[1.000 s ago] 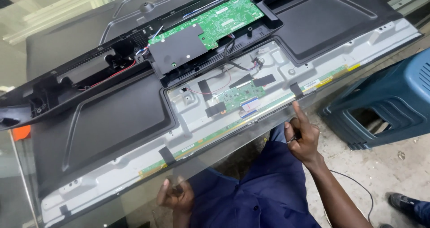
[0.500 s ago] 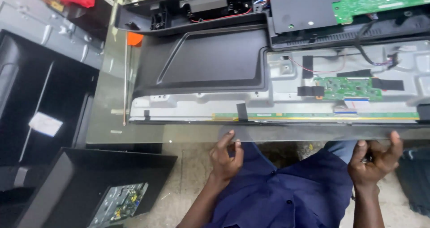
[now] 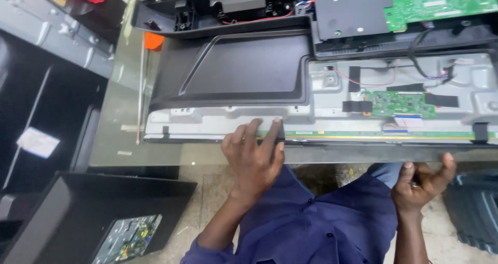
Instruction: Disassembling a television by prying the back cover and then adjusting internal ribbon cables and circuit boards.
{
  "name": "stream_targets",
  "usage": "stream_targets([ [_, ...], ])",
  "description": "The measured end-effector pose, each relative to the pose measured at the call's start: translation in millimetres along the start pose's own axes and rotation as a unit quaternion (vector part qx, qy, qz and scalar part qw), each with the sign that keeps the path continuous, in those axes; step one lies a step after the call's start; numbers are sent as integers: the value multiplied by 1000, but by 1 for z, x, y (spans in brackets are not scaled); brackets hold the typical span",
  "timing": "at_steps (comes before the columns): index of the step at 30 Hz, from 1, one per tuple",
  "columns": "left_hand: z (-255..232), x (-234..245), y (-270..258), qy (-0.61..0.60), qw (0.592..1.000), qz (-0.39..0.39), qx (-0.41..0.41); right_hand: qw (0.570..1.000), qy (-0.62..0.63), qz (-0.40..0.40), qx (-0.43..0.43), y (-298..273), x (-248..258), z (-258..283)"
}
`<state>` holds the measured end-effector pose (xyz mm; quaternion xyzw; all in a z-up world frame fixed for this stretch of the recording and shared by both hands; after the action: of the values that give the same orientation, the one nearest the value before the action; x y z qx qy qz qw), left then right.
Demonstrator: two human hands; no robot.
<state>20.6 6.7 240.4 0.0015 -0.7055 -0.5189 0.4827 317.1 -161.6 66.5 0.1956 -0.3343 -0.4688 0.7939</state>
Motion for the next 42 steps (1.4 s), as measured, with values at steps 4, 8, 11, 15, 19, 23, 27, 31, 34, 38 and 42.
stream_targets([
  [4, 0, -4, 1, 7, 1000, 18, 8, 999, 10, -24, -23, -3, -3, -8],
  [8, -1, -3, 5, 18, 999, 26, 9, 999, 26, -18, -36, 0, -6, -2],
  [11, -4, -4, 7, 0, 999, 25, 23, 998, 33, -23, -41, 0, -7, -2],
  [15, -5, -4, 9, -18, 999, 23, 25, 999, 26, -23, -25, 6, -5, 7],
  [19, -5, -6, 9, -42, 997, 43, 51, 999, 33, -19, -6, 9, -6, 10],
  [23, -5, -9, 9, -50, 995, 58, 68, 999, 45, -16, -12, 8, -6, 9],
  [27, -4, -12, 9, -55, 995, 58, 66, 999, 41, -17, -16, 7, -7, 6],
  [31, -3, -12, 7, -58, 995, 52, 68, 999, 38, -19, -9, 7, -6, 7],
  [34, -2, -14, 6, -61, 995, 47, 66, 999, 39, -18, -16, 8, -5, 10],
  [38, -3, -14, 3, -49, 997, 27, 60, 999, 41, -18, -9, 10, -6, 15],
  [42, -4, -14, 4, -38, 998, 18, 55, 998, 56, -18, -11, 10, -8, 14],
])
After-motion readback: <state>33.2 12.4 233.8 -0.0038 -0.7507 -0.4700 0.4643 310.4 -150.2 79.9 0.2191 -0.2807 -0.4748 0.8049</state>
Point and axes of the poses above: each hand's wrist, its own y-axis towards the middle knuckle, its own x-axis out of the back of the hand, z = x × y, the point moved 1 cm from there along y, towards the middle knuckle, and after that the axes turned 6 degrees about -x, right-handed, at the moved point
